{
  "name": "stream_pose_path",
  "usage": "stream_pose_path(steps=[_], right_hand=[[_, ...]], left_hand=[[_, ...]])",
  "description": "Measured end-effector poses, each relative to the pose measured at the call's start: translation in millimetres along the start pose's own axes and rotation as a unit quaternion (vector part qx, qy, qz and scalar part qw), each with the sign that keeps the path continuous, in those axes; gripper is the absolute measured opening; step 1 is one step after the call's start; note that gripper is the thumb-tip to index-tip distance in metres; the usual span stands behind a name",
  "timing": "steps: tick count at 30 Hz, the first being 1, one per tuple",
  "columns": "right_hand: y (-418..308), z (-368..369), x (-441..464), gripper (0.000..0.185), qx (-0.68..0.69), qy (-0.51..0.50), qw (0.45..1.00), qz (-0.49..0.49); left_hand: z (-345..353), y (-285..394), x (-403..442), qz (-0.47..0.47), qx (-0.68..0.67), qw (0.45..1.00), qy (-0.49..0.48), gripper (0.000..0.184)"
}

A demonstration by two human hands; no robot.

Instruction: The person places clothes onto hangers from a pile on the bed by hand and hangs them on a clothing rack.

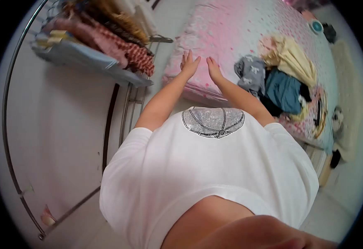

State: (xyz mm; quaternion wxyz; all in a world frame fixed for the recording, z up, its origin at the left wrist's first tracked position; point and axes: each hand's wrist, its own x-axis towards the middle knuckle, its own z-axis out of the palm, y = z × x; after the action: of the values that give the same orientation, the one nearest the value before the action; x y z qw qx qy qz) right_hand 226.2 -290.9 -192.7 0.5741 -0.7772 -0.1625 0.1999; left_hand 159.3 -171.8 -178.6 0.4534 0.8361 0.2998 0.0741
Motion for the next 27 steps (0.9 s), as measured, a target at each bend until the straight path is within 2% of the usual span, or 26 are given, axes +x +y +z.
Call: stream_pose_path(steps=[7,10,11,13,18,19,27], right_hand=[[82.3,-145.0,-17.2,0.068,-0.122,0.113,0.984,0.064],[93.8,-211.7,-27.9,0.067,-0.161,0.127,0.972,0.115],[103.9,-236.4,-25.4,0.067,-0.145,0.096,0.973,0.151],[117.3,-271.5,-27.1,0.069,-0.189,0.147,0.959,0.152],[153.3,-333.7,-42.2,0.071,-0.222,0.209,0.937,0.17],[163.1,-347.0,-42.7,0.073,-0.211,0.177,0.944,0.185],[195.0,-393.5,-46.3,0.072,-0.258,0.222,0.928,0.155]], left_hand=[[112.7,55.3,0.9,-0.032,0.031,0.997,-0.062,0.069],[164.2,72.1,-9.7,-0.039,0.065,0.994,-0.074,0.069],[178.3,77.2,-9.7,-0.039,0.078,0.993,-0.075,0.069],[200.9,93.0,-14.3,-0.038,0.121,0.989,-0.081,0.068],[252.8,111.8,-21.6,-0.023,0.158,0.985,-0.071,0.068],[262.4,114.4,-22.1,-0.025,0.16,0.984,-0.07,0.068],[313.3,134.5,-19.9,-0.045,0.183,0.976,-0.109,0.071]])
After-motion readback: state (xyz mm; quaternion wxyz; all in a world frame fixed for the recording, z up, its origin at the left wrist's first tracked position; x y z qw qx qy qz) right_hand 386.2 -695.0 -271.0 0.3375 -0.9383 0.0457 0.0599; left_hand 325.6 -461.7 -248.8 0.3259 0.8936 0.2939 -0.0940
